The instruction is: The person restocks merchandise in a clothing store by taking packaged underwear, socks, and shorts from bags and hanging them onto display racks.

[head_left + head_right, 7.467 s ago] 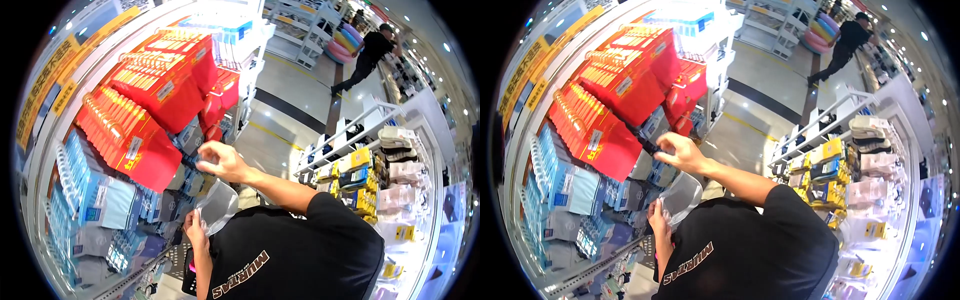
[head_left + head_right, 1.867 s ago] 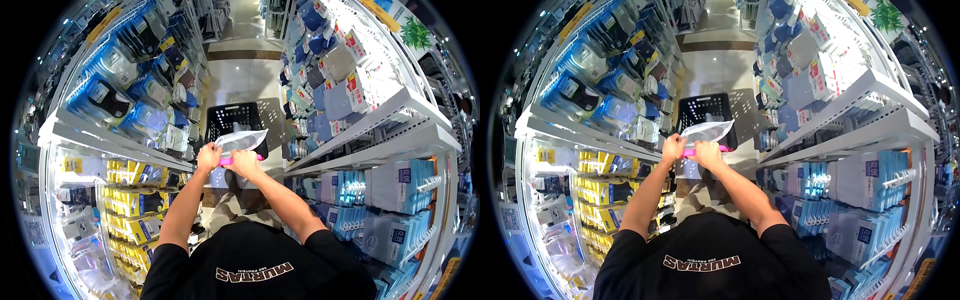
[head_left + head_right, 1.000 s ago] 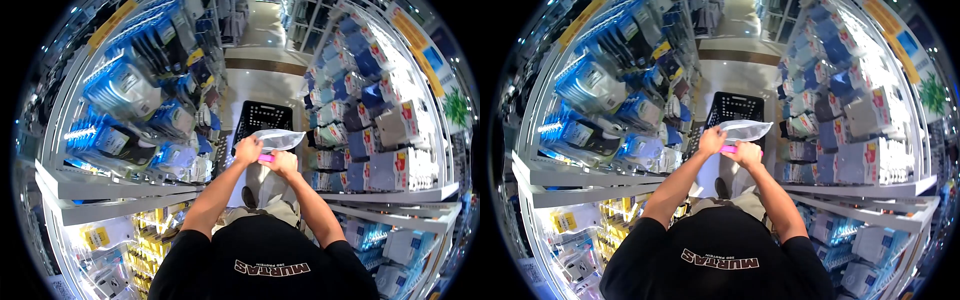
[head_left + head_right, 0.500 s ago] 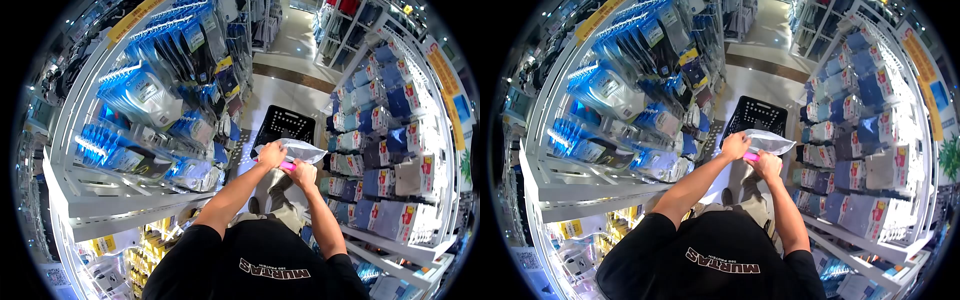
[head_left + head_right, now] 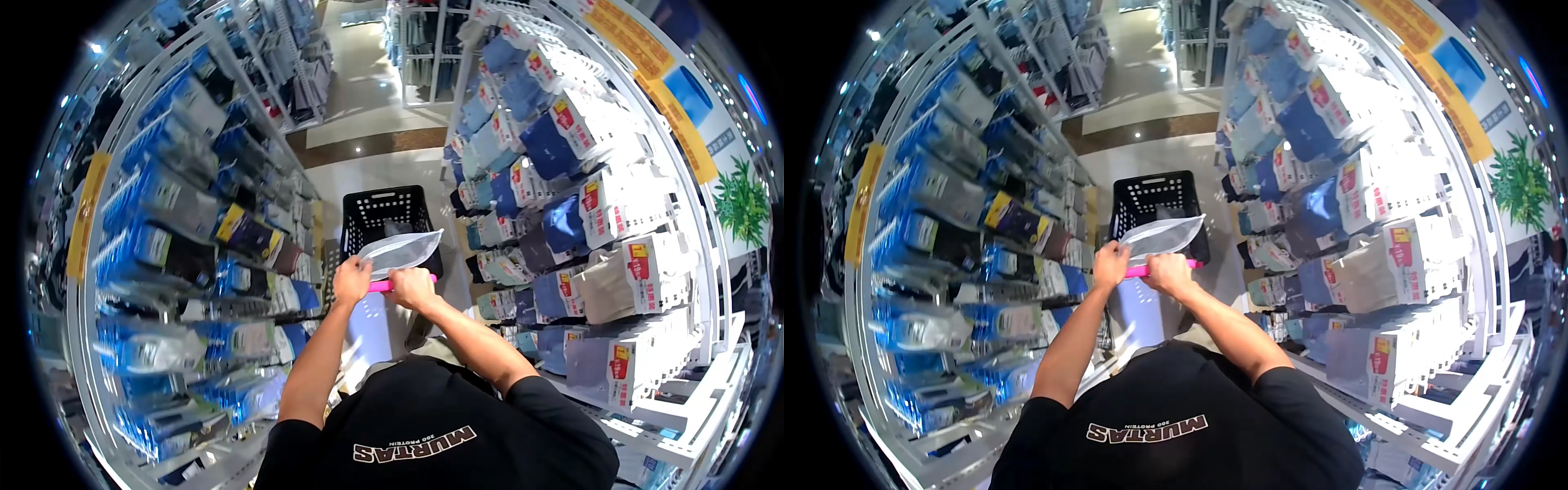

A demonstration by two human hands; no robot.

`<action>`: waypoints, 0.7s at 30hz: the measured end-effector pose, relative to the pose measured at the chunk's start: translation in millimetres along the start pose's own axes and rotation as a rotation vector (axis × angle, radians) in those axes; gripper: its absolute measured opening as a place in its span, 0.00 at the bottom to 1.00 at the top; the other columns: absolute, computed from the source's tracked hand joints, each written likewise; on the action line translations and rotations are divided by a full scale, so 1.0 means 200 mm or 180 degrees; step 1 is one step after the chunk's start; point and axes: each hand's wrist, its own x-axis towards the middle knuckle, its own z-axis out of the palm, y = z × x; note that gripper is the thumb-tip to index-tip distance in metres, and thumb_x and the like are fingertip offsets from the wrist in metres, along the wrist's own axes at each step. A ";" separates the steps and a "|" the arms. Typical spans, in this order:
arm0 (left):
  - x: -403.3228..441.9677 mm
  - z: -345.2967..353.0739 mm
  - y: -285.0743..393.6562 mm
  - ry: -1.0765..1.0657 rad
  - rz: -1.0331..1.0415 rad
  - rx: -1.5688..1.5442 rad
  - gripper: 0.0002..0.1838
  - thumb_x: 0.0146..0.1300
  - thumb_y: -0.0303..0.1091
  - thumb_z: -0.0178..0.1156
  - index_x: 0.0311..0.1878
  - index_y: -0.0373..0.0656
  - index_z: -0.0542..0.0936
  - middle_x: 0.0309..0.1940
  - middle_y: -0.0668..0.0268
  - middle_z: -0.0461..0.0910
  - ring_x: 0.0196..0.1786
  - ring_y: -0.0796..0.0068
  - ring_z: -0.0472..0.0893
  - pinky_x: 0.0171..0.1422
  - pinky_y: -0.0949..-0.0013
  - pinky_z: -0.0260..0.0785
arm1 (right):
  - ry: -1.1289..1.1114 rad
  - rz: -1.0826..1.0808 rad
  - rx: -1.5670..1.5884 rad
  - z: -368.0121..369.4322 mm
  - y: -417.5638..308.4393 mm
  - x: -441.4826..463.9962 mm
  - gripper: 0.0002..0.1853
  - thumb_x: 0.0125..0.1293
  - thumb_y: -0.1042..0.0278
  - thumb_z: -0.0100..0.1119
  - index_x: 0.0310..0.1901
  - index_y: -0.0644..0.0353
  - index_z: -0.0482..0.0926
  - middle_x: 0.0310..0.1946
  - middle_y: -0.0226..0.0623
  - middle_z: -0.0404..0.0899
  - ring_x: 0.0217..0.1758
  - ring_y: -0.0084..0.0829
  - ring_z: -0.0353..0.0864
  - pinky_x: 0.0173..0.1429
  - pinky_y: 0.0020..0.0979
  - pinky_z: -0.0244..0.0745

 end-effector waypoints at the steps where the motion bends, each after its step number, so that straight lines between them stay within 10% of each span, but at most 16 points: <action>1: 0.05 0.02 0.00 -0.0015 0.0001 -0.0035 0.18 0.60 0.49 0.60 0.37 0.41 0.83 0.34 0.49 0.84 0.42 0.45 0.83 0.49 0.51 0.75 | 0.0012 -0.0078 0.0025 -0.01 0.03 0.03 0.18 0.52 0.49 0.69 0.30 0.56 0.82 0.25 0.43 0.84 0.31 0.44 0.86 0.37 0.44 0.79; 21: 0.71 0.08 0.19 0.0245 0.0178 -0.0211 0.18 0.58 0.44 0.60 0.31 0.33 0.80 0.25 0.48 0.80 0.30 0.52 0.81 0.39 0.54 0.70 | 0.0042 -0.0290 0.0052 -0.16 0.31 0.74 0.13 0.49 0.57 0.67 0.31 0.58 0.84 0.27 0.46 0.85 0.32 0.46 0.87 0.36 0.45 0.80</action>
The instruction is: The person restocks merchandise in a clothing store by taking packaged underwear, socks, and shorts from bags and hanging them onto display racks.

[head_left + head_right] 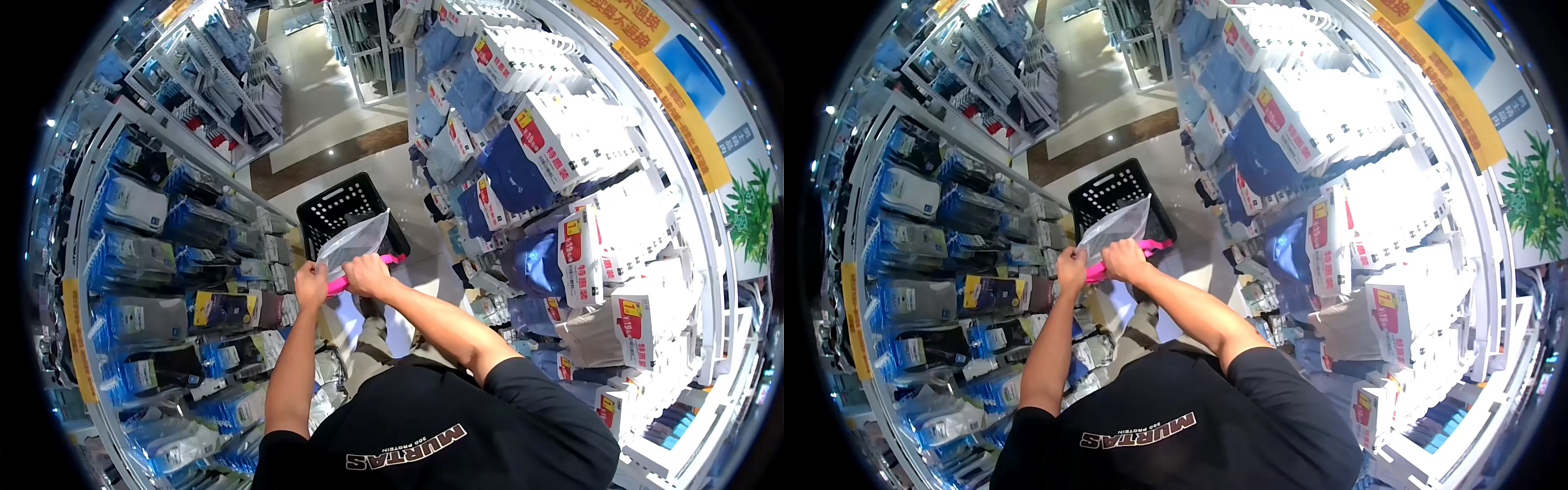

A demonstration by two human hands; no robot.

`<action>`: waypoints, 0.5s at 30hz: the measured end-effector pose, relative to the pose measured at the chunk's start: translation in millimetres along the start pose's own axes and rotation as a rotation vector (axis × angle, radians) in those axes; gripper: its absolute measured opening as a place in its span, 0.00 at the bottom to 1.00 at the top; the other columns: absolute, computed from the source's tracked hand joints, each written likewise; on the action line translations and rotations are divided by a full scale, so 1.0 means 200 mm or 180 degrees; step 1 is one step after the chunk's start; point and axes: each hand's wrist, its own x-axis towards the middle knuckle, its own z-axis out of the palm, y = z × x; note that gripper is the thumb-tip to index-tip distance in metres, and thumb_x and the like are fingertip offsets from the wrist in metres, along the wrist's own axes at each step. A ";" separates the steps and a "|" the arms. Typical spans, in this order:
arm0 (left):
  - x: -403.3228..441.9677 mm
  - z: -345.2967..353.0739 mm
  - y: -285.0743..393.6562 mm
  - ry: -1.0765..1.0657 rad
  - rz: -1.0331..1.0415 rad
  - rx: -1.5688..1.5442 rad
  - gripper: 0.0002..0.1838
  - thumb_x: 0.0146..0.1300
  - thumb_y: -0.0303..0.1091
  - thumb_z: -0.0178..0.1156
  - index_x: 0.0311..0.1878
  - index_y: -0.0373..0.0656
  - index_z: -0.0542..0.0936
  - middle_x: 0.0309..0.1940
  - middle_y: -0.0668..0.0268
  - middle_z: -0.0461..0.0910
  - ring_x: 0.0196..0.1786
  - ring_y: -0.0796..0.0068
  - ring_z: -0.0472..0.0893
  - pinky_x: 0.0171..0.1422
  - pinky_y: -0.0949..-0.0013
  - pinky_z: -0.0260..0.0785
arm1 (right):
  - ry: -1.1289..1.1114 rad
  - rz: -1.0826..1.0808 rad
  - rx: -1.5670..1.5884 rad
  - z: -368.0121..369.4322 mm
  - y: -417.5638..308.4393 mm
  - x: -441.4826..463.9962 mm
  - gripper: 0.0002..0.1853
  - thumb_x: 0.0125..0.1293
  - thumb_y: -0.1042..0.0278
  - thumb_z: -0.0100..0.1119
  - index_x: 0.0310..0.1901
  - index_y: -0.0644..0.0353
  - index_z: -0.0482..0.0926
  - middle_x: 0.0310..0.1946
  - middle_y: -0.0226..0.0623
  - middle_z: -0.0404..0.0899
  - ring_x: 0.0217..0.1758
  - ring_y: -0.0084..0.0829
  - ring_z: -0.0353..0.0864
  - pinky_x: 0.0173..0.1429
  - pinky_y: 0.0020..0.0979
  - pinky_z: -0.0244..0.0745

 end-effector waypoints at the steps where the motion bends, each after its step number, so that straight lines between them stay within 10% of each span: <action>1: 0.03 0.01 -0.01 -0.0028 -0.0009 -0.0009 0.18 0.58 0.43 0.60 0.31 0.33 0.80 0.24 0.48 0.80 0.29 0.52 0.81 0.39 0.54 0.70 | -0.0025 0.0027 -0.0001 -0.01 0.01 0.03 0.12 0.49 0.58 0.67 0.31 0.58 0.84 0.27 0.46 0.85 0.33 0.46 0.86 0.36 0.45 0.80; 15: 0.53 0.04 -0.14 -0.0504 0.0357 -0.0661 0.16 0.63 0.37 0.62 0.27 0.33 0.75 0.17 0.66 0.73 0.23 0.77 0.69 0.29 0.65 0.63 | -0.0177 0.0452 -0.0024 -0.10 0.02 0.41 0.11 0.51 0.62 0.59 0.30 0.59 0.85 0.28 0.48 0.85 0.34 0.47 0.87 0.37 0.45 0.80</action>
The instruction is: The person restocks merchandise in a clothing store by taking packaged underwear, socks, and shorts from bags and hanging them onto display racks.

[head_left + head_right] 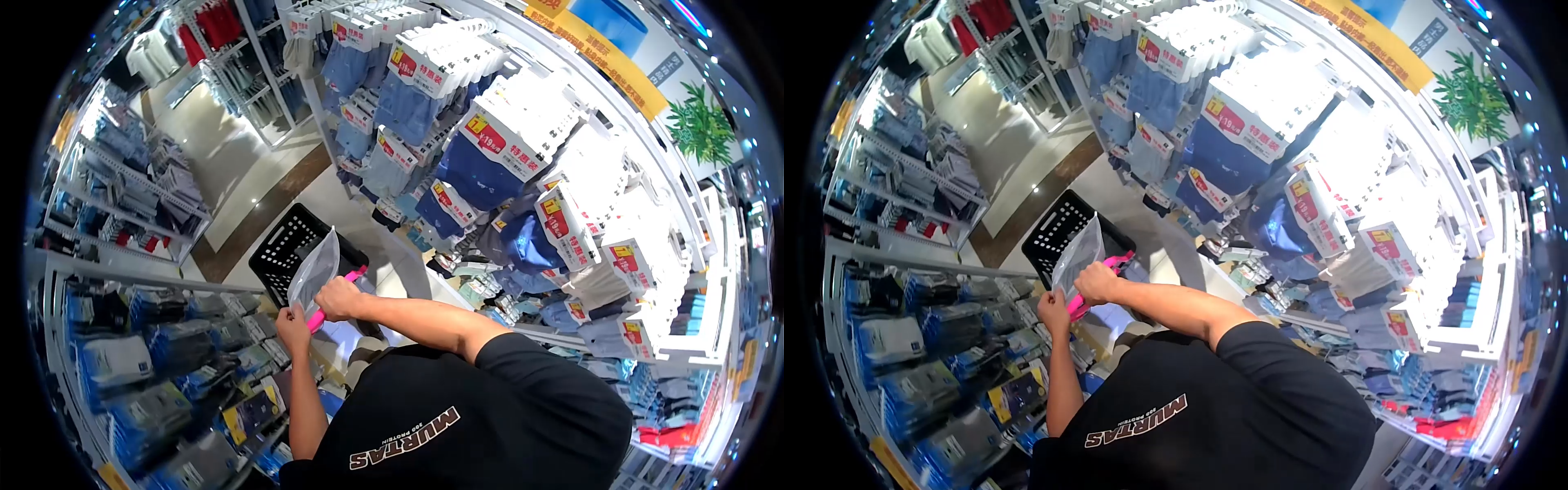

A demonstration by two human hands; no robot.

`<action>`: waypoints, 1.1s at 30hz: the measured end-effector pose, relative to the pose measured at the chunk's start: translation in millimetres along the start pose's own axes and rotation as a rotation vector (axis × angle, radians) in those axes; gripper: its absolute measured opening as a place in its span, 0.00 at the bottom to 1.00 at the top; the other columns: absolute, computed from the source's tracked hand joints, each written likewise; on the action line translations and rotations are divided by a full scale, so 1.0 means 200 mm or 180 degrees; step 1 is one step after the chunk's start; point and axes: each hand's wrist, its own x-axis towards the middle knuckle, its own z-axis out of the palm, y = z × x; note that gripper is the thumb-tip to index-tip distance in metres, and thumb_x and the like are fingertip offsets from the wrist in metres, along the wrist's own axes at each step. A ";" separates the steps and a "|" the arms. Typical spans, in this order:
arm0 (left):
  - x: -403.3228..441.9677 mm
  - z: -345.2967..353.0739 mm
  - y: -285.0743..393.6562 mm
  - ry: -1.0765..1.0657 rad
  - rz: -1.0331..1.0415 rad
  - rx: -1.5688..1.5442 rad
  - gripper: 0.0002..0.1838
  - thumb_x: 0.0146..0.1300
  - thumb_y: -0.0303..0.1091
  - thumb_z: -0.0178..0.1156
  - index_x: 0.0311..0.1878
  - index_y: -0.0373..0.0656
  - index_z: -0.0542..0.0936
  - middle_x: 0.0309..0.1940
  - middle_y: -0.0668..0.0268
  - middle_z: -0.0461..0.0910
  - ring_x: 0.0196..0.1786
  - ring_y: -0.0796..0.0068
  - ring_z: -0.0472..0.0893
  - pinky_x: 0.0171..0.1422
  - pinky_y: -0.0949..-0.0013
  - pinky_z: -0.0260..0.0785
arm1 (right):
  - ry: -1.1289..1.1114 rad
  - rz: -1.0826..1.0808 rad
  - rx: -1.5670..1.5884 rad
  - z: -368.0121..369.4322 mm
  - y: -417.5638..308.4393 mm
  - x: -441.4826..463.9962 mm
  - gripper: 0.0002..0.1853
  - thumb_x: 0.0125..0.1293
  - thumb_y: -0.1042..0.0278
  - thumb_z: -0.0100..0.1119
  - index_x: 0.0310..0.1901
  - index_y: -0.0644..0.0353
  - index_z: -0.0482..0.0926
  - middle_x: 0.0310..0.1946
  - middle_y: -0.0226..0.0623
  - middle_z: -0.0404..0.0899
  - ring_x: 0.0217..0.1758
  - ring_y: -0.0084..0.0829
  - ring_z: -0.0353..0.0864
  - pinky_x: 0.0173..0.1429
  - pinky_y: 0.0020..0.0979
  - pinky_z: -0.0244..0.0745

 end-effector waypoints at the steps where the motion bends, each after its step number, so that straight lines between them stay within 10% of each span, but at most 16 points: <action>1: 0.03 -0.02 0.03 -0.0049 -0.0002 0.0012 0.16 0.63 0.38 0.62 0.27 0.34 0.75 0.17 0.66 0.73 0.22 0.77 0.69 0.29 0.65 0.63 | 0.0020 0.0027 0.0026 -0.02 0.00 0.03 0.11 0.51 0.62 0.59 0.30 0.59 0.85 0.28 0.48 0.85 0.34 0.47 0.87 0.37 0.45 0.79; 13: 0.36 -0.08 -0.02 -0.0419 0.0178 -0.0051 0.17 0.64 0.40 0.60 0.28 0.34 0.76 0.19 0.64 0.75 0.23 0.75 0.71 0.30 0.65 0.64 | 0.0397 0.0323 0.0054 0.02 -0.01 0.28 0.12 0.50 0.61 0.64 0.38 0.54 0.84 0.38 0.40 0.84 0.49 0.40 0.82 0.58 0.43 0.68; 33: 0.80 -0.19 0.00 -0.0145 0.0538 0.0247 0.18 0.63 0.41 0.59 0.28 0.33 0.76 0.20 0.57 0.76 0.24 0.63 0.74 0.33 0.59 0.66 | 0.0861 0.0553 -0.0119 0.02 -0.06 0.66 0.13 0.48 0.57 0.66 0.34 0.55 0.83 0.33 0.40 0.84 0.41 0.41 0.83 0.50 0.39 0.69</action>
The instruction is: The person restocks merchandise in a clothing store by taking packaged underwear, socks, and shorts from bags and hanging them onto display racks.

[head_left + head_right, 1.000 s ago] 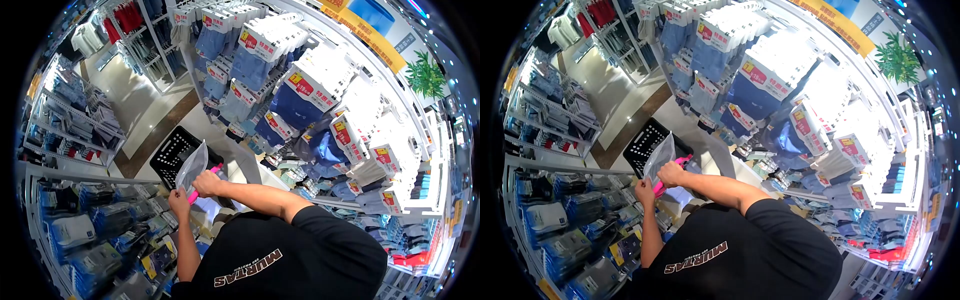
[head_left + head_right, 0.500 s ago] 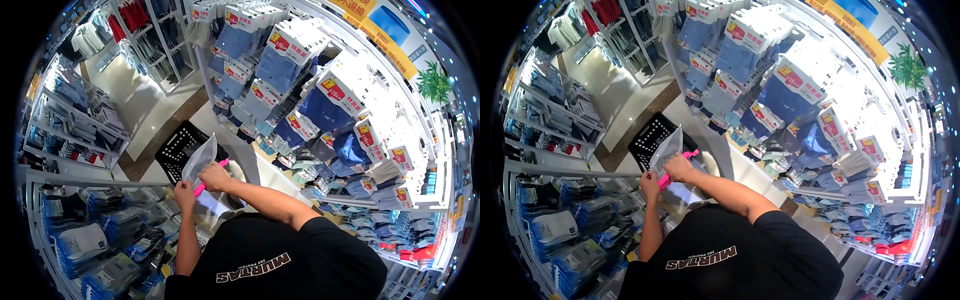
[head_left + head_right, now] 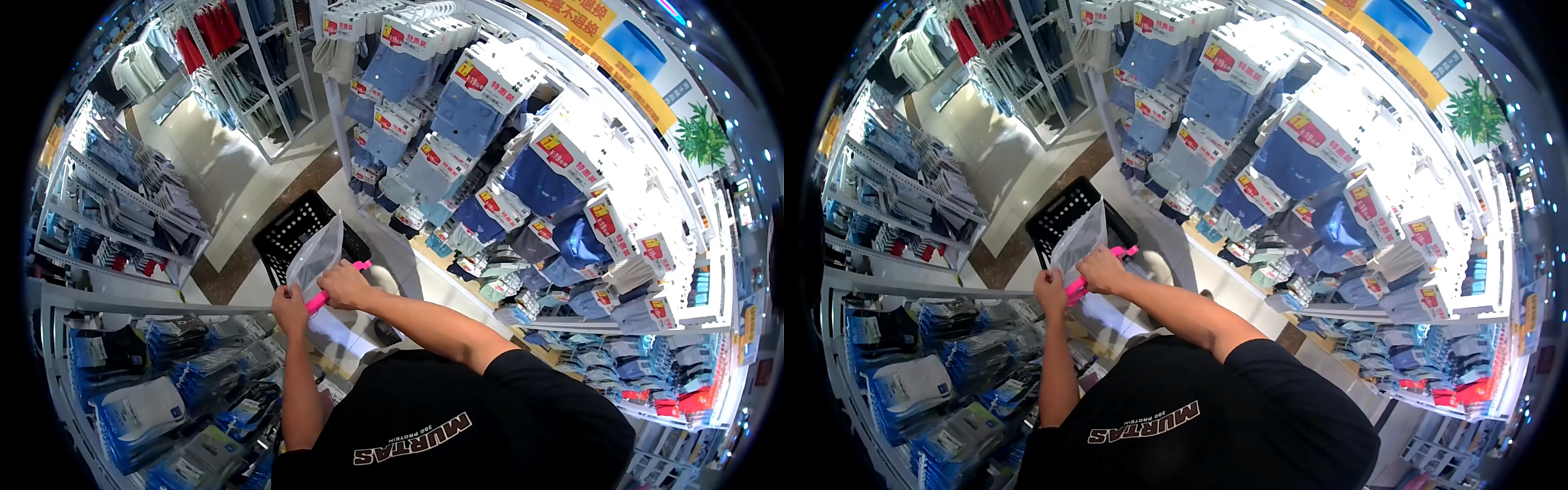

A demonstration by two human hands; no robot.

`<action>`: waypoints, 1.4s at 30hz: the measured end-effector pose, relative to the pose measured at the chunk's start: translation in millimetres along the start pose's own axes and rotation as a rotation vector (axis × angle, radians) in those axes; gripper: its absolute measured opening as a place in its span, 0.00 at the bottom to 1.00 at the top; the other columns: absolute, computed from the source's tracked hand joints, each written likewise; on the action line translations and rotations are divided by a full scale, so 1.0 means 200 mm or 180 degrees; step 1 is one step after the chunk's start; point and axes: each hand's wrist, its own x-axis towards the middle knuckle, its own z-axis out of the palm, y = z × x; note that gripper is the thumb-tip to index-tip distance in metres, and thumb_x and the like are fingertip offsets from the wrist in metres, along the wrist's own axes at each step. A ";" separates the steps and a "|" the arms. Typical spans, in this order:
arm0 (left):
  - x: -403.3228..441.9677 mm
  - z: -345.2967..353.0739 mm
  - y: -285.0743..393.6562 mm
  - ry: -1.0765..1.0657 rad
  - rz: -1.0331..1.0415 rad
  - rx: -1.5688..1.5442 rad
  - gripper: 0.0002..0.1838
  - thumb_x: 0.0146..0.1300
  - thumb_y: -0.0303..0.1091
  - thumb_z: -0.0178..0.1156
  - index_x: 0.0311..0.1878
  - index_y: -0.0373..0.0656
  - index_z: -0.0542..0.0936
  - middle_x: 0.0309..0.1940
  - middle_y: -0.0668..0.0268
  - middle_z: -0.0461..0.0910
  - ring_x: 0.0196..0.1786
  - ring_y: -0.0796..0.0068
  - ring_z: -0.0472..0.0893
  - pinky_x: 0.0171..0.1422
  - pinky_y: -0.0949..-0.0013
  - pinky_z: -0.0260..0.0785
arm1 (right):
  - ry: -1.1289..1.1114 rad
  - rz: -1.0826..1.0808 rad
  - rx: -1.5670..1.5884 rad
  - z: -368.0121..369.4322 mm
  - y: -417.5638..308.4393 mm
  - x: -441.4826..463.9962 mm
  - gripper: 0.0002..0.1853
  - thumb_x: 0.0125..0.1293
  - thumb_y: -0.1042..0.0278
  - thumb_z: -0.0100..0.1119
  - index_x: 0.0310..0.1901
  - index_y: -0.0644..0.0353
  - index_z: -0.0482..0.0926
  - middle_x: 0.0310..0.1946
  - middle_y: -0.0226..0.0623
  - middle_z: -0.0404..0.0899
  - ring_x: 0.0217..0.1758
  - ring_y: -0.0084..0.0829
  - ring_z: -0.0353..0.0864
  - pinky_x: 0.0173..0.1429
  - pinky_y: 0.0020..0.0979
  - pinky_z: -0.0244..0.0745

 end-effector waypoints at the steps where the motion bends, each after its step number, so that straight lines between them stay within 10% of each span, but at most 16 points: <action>1: 0.02 0.00 -0.02 -0.0029 -0.0013 -0.0059 0.18 0.63 0.41 0.59 0.28 0.33 0.76 0.20 0.56 0.76 0.24 0.62 0.74 0.33 0.58 0.66 | -0.0115 0.0052 0.0027 -0.01 -0.01 0.02 0.13 0.48 0.58 0.65 0.33 0.55 0.83 0.32 0.40 0.84 0.41 0.42 0.83 0.50 0.40 0.70; 12: 0.19 -0.09 0.00 -0.0027 0.0033 -0.0226 0.17 0.62 0.37 0.59 0.25 0.32 0.72 0.18 0.57 0.69 0.23 0.67 0.67 0.32 0.58 0.62 | -0.0302 0.0304 0.0122 0.03 -0.07 0.15 0.14 0.49 0.54 0.67 0.32 0.56 0.83 0.32 0.42 0.84 0.41 0.44 0.84 0.49 0.43 0.75; 22: 0.37 -0.03 -0.04 0.0062 0.0031 0.0140 0.17 0.61 0.41 0.59 0.27 0.34 0.73 0.23 0.49 0.76 0.29 0.46 0.76 0.37 0.52 0.67 | -0.0043 0.0157 0.0053 0.03 0.00 0.29 0.15 0.48 0.56 0.70 0.32 0.57 0.81 0.32 0.41 0.83 0.40 0.45 0.83 0.48 0.44 0.74; 42: 0.78 0.03 0.02 -0.0353 -0.0282 0.0240 0.18 0.63 0.44 0.59 0.31 0.34 0.76 0.25 0.47 0.78 0.31 0.44 0.79 0.38 0.52 0.70 | 0.0727 -0.0274 0.0348 0.04 0.21 0.65 0.12 0.48 0.62 0.68 0.32 0.54 0.77 0.31 0.33 0.76 0.39 0.37 0.77 0.44 0.39 0.70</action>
